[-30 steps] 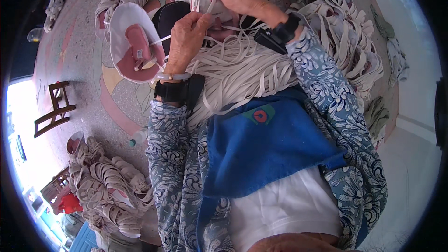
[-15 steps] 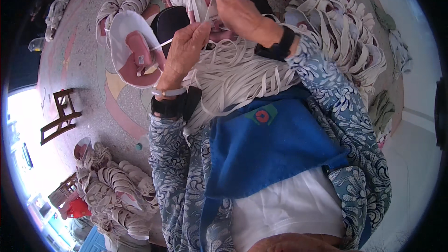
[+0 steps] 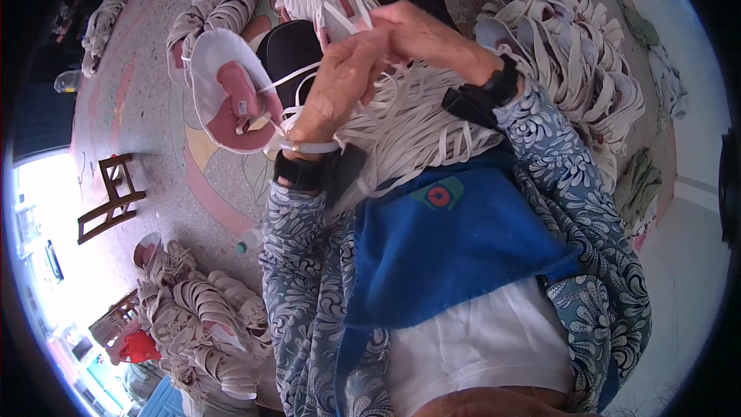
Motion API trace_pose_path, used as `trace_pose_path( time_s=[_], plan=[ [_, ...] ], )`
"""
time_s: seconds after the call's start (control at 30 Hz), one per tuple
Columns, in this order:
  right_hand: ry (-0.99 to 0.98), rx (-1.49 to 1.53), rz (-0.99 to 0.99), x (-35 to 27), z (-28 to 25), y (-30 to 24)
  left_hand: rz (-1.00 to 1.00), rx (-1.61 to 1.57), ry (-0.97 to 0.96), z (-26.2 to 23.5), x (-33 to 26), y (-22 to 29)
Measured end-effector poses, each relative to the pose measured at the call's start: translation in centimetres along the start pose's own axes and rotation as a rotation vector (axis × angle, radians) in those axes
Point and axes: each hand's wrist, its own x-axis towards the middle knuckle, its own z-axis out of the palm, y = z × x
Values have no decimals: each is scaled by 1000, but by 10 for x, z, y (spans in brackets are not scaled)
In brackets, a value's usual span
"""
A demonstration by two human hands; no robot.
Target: The person sits on the floor and laces a white sneaker by hand, threading white shoelaces through the eyelets. The person pulls the laces tight and adjusts them repeatedly while surrounded by piles of similar shoes and loose laces.
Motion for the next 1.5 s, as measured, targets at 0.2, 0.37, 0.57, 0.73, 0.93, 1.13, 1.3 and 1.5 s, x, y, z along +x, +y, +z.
trace_pose_path(
  time_s=[0.2,0.37,0.57,0.73,0.93,1.13,1.3,1.5],
  plan=[
    [-92,1006,290,32,25,25,-28,0,-66,9,0,-3],
    [-507,1253,168,29,-47,80,192,112,-17,-72,-20,-19],
    [263,779,436,0,-93,58,396,-946,205,-207,-72,-54],
    [444,966,232,-18,-126,144,550,-901,820,-280,-139,-74],
    [556,-57,-55,-33,-158,179,563,-974,1358,-297,-192,-75],
    [737,26,469,0,-140,79,650,-709,1355,-349,-274,-118],
    [361,-289,-135,-6,-137,54,961,-544,693,-394,-325,-135],
    [-308,-337,-314,-59,-41,-34,621,42,798,-213,-138,-26]
  ],
)
